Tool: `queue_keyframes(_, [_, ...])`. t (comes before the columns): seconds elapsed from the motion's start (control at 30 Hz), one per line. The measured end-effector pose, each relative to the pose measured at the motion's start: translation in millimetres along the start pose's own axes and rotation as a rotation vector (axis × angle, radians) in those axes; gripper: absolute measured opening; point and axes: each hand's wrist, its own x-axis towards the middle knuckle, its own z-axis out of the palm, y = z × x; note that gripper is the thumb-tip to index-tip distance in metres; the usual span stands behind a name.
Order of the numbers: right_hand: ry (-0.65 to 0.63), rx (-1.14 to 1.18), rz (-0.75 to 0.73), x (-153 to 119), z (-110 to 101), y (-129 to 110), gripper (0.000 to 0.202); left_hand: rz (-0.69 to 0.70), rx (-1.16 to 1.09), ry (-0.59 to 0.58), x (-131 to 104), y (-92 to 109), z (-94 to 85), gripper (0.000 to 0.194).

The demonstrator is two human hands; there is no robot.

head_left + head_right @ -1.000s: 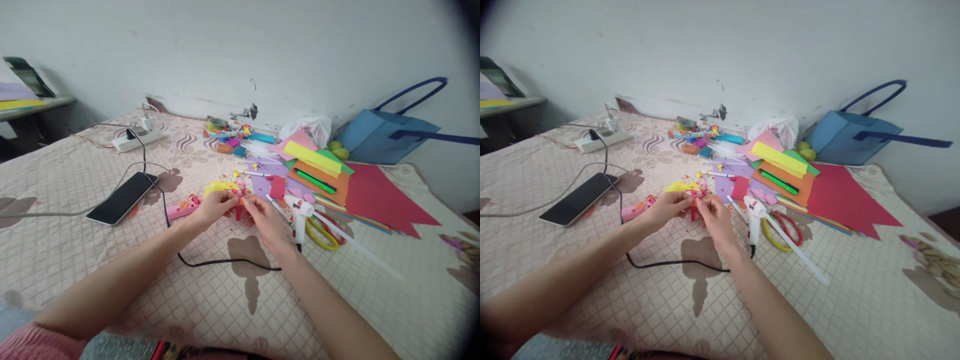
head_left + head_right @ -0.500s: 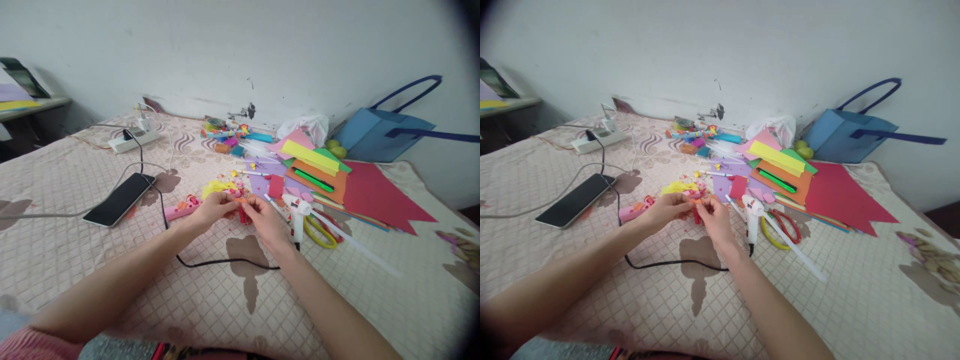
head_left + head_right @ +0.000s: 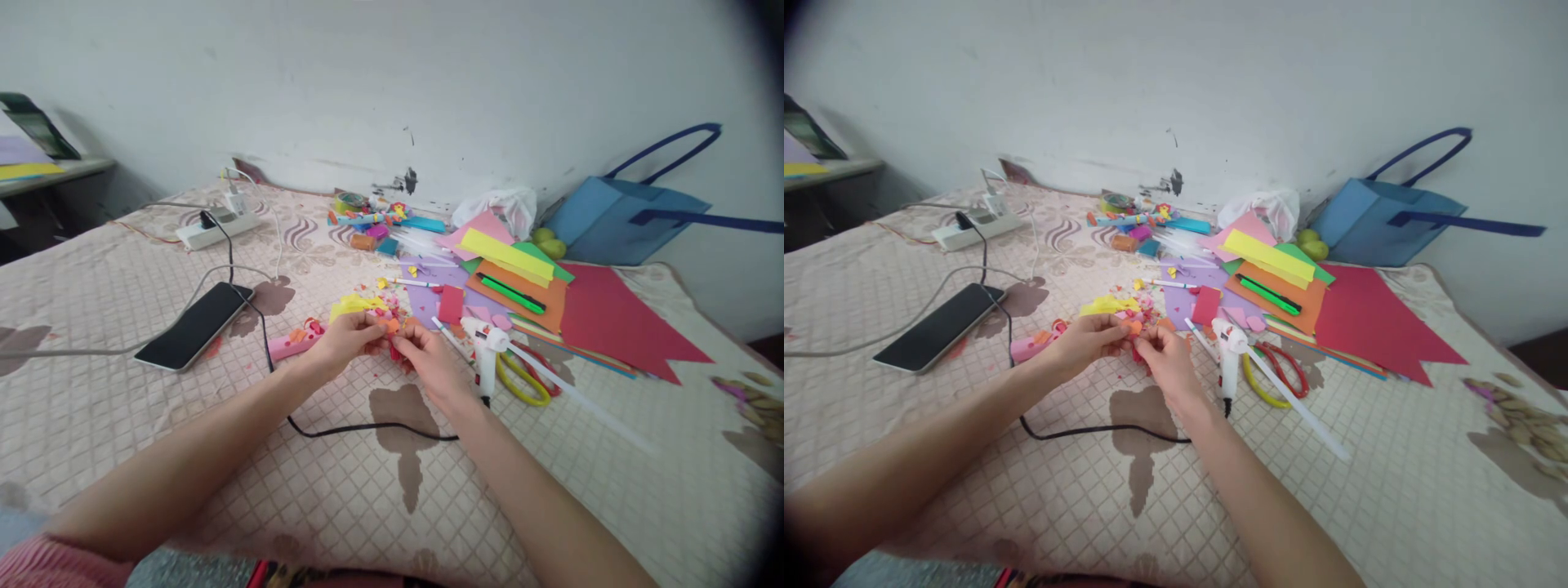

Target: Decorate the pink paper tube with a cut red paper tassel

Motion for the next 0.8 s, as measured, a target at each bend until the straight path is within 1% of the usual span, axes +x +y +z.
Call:
queue_keyframes(0.1, [0.004,0.06,0.027,-0.6,0.7,-0.4,0.021,-0.048,-0.084,-0.031,-2.3,2.8,-0.1,0.016])
queue_keyframes(0.27, [0.006,0.085,0.022,-1.8,0.7,-0.2,0.021,-0.09,-0.175,-0.071,-7.7,6.4,1.4,0.02])
queue_keyframes(0.4, [0.006,0.09,0.019,-3.1,-0.1,1.6,0.019,-0.106,-0.147,-0.058,-11.7,7.1,2.6,0.023])
queue_keyframes(0.57, [0.017,0.129,0.044,-4.6,-1.5,3.3,0.018,-0.082,-0.106,-0.06,-16.3,4.4,0.9,0.021])
queue_keyframes(0.67, [0.007,0.144,0.057,-7.9,-2.0,3.3,0.02,-0.082,-0.078,-0.097,-20.1,1.5,-0.4,0.02])
queue_keyframes(0.8, [-0.037,0.164,0.12,-17.8,-3.7,3.7,0.021,-0.098,0.013,-0.179,-27.4,-2.3,-3.0,0.018])
